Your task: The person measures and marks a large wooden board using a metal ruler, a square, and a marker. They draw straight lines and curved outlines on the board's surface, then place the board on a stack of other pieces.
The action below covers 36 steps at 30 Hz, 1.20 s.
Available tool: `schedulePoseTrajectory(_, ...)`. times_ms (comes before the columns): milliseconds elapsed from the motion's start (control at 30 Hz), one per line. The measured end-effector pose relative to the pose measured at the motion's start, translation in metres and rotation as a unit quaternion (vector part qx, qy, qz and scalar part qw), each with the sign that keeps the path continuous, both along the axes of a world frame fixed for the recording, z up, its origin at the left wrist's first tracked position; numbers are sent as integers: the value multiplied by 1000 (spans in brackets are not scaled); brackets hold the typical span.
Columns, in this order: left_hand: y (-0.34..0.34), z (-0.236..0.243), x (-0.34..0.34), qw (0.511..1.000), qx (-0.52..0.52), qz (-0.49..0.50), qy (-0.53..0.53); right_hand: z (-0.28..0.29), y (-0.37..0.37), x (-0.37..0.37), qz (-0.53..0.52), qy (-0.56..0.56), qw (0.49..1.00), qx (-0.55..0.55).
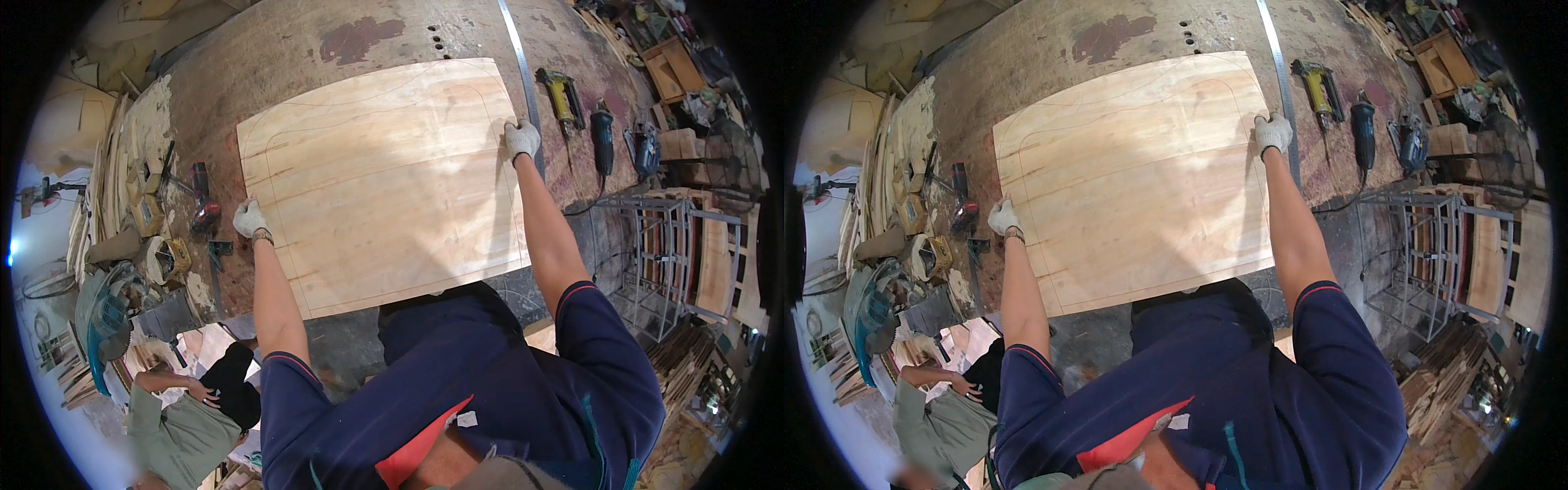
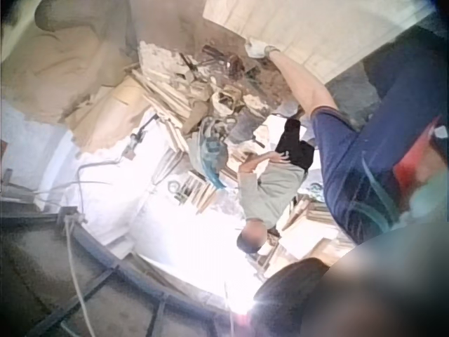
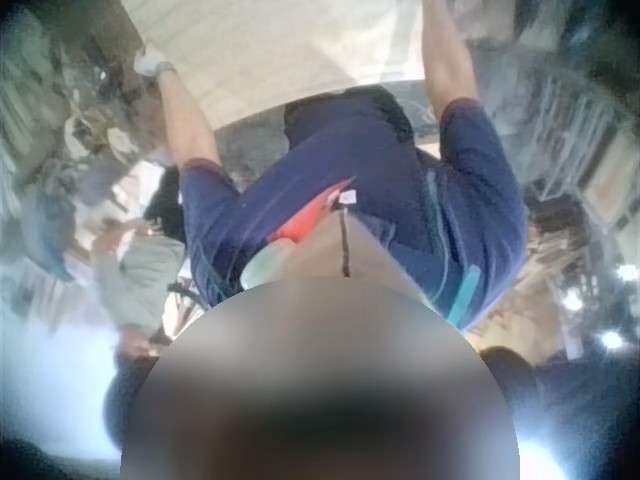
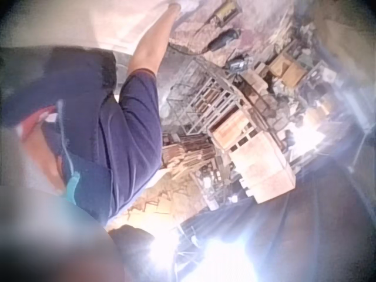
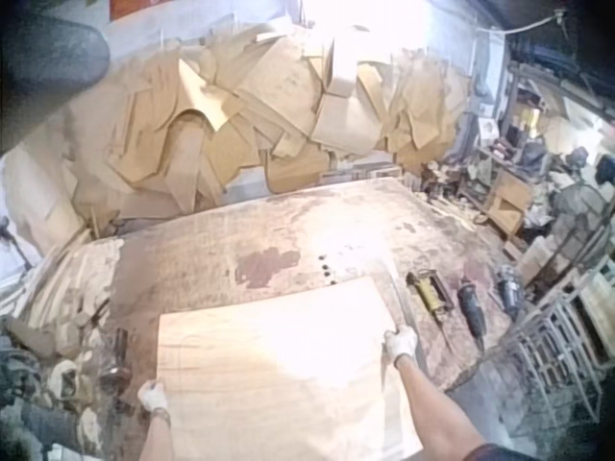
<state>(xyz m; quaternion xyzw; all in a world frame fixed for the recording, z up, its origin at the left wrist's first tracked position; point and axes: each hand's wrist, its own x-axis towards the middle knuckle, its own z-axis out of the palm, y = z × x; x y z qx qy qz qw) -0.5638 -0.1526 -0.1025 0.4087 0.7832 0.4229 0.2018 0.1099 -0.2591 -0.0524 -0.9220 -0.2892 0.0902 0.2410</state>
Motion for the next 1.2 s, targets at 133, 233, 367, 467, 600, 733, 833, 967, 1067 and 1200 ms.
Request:
schedulePoseTrajectory(133,4,2,-8,995,-16,-52,82,-11,1,4,0,26,999,28)
schedulePoseTrajectory(233,2,20,-16,990,-50,-120,45,-7,-1,13,37,54,998,8)
schedulePoseTrajectory(367,-42,53,18,962,-73,-73,252,24,-17,49,115,-81,990,-8)
schedulePoseTrajectory(467,-125,78,60,963,-31,-28,266,45,-41,75,17,-211,977,-23)
schedulePoseTrajectory(600,-248,105,140,964,-12,-38,264,37,-58,115,58,-116,987,-90)
schedulePoseTrajectory(733,-313,141,201,989,-43,-43,132,-3,-51,168,178,-135,974,-49)
schedulePoseTrajectory(833,-328,154,229,998,-61,-23,-7,-6,-38,203,240,81,966,46)
schedulePoseTrajectory(967,-330,156,257,971,-65,-134,-186,66,-50,200,238,217,935,145)
schedulePoseTrajectory(1067,-333,162,294,839,-43,-178,-513,135,-108,133,281,245,913,163)
schedulePoseTrajectory(1200,-331,173,349,633,-134,-229,-727,184,-205,2,325,217,910,143)
